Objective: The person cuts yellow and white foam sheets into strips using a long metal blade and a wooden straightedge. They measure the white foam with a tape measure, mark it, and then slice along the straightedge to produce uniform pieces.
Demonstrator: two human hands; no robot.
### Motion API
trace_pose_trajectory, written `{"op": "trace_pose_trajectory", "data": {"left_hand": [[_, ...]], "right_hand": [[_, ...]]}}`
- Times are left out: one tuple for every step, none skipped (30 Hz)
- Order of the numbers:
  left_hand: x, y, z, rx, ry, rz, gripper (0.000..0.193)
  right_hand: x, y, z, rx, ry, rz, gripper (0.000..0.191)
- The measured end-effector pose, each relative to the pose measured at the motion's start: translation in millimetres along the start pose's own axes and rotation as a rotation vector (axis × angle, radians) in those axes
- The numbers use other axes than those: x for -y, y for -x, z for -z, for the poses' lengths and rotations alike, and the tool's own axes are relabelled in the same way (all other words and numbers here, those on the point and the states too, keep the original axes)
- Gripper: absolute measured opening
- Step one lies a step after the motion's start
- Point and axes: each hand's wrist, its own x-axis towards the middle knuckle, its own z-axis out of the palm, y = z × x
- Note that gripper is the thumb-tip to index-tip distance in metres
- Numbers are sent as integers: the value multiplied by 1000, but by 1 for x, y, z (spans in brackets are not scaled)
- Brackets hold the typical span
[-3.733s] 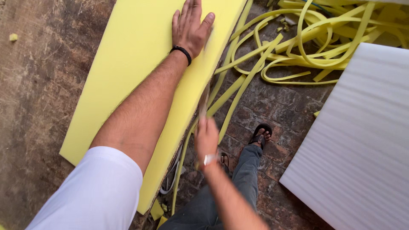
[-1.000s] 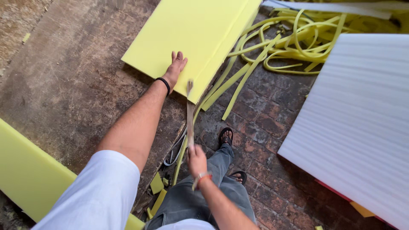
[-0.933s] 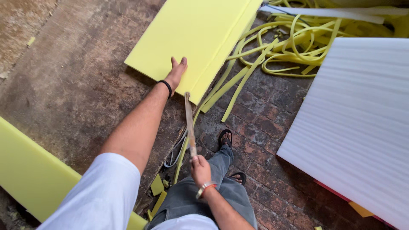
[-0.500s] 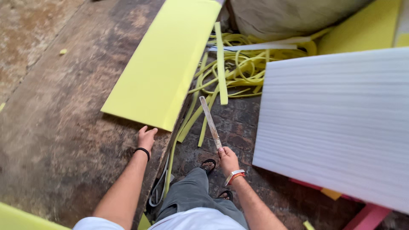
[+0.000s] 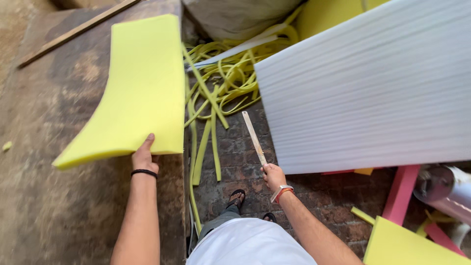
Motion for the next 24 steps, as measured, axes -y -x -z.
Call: {"op": "trace_pose_trajectory", "data": {"left_hand": [[-7,4,-18,65,-90,-42,48],[-15,10,-37,132,-178,-90,51],[-23,22,-57,190,-255,-169,51],[-26,39,-77,252,-333,-247,52],[-28,60,-97,319,-409,-327,52],[-31,83,-113,345,-554,-539,45],[-33,108,-126,370,-688,-756,38],[-32,133,-143,391,-807,-982,33],[-29,156,-161,447,-706,-939,31],[-28,176,-176,505,-610,-891,30],[-26,194,-188,565,-519,-837,29],[-25,212,-196,627,-501,-855,28],[-23,225,-205,694,-484,-868,27],[-18,237,-212,754,-468,-882,26],[-10,250,-217,841,-412,-852,26],[2,265,-223,923,-354,-816,27],[14,280,-229,1006,-294,-777,28],[26,295,-232,1071,-333,-761,25],[39,311,-236,1137,-368,-742,23],[51,326,-240,1207,-400,-719,21],[62,342,-242,1276,-384,-654,22],[74,358,-246,1343,-367,-587,22],[85,376,-249,1403,-348,-521,23],[96,389,-250,1505,-349,-443,22]], "right_hand": [[7,1,-1,-23,-20,27,29],[15,2,-1,-45,-41,56,29],[21,4,0,-76,-87,32,27],[26,6,2,-108,-137,6,25],[31,8,5,-143,-189,-19,22],[34,10,9,-183,-178,-19,22],[36,14,15,-225,-164,-21,23],[36,18,22,-268,-150,-22,23],[35,23,30,-295,-78,-26,24],[33,29,37,-322,-10,-32,26],[28,36,44,-350,54,-43,27],[22,47,52,-331,-1,-51,26],[13,58,58,-314,-61,-59,26],[5,69,61,-291,-119,-63,25],[-3,81,65,-319,-141,-94,26],[-11,95,71,-344,-162,-125,27],[-18,108,76,-371,-184,-153,27],[-28,123,78,-391,-217,-169,27],[-38,138,83,-414,-248,-186,27],[-48,154,90,-443,-280,-203,27],[-61,168,94,-478,-340,-205,25],[-73,180,100,-513,-398,-205,23],[-85,191,111,-547,-451,-202,21],[-101,200,121,-594,-557,-156,21]]}}
